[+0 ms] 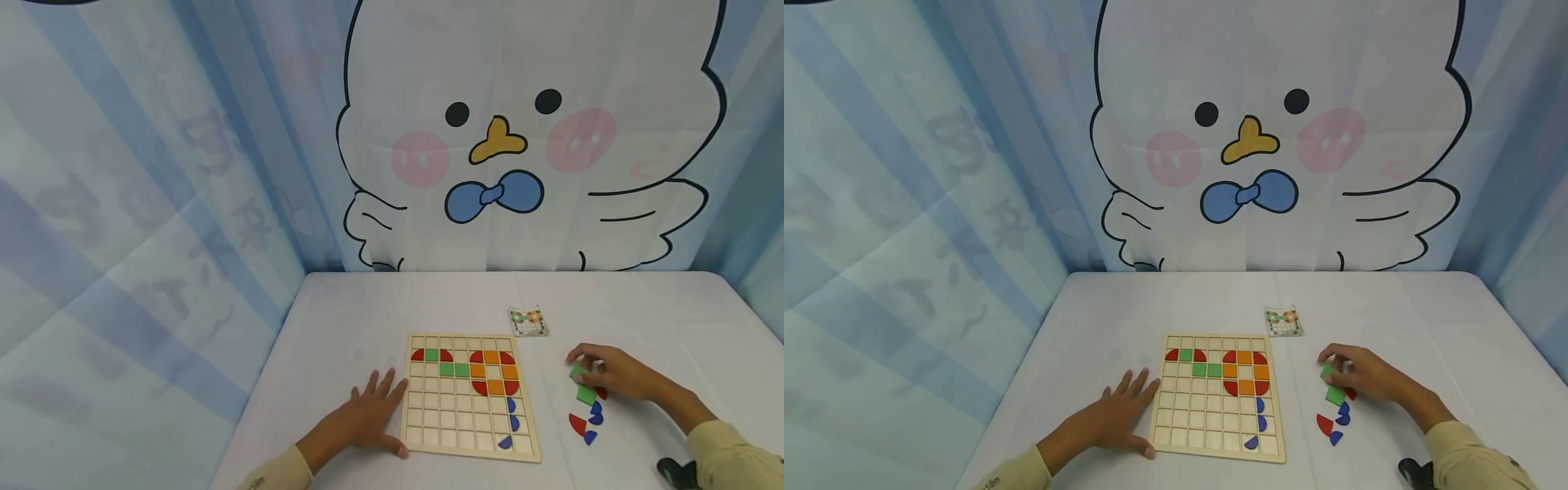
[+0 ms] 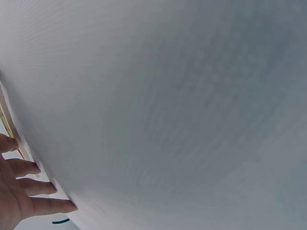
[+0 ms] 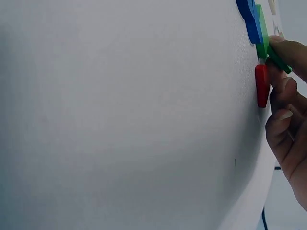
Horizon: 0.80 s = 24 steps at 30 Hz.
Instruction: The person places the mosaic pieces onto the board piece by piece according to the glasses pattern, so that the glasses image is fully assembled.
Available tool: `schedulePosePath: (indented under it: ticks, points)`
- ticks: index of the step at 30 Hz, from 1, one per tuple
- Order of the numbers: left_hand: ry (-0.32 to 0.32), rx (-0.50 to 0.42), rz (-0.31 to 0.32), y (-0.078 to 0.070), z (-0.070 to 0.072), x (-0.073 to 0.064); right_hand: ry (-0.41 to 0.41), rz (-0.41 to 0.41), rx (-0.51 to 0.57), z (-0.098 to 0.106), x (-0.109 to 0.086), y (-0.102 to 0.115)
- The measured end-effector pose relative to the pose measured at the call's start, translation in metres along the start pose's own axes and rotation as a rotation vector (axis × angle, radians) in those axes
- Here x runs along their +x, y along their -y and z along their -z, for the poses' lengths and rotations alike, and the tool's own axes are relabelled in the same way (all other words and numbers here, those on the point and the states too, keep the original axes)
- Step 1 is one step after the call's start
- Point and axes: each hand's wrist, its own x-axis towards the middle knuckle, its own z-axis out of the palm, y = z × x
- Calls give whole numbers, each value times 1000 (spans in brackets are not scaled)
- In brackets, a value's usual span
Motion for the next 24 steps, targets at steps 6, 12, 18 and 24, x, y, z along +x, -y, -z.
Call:
schedulePosePath:
  ticks: [6, 12, 18, 24]
  points:
    - [-4, 0, 1, 1, -1, 1, 2, -5, -22, -1, 7, 8]
    - [-1, 1, 3, 2, -4, 2, 6, -15, 1, -3, 15, 17]
    - [-2, 8, 4, 2, -4, 3, 0, 43, 41, -8, 23, 24]
    - [-4, 18, 9, 1, -4, 3, 40, 95, 114, -13, 35, 35]
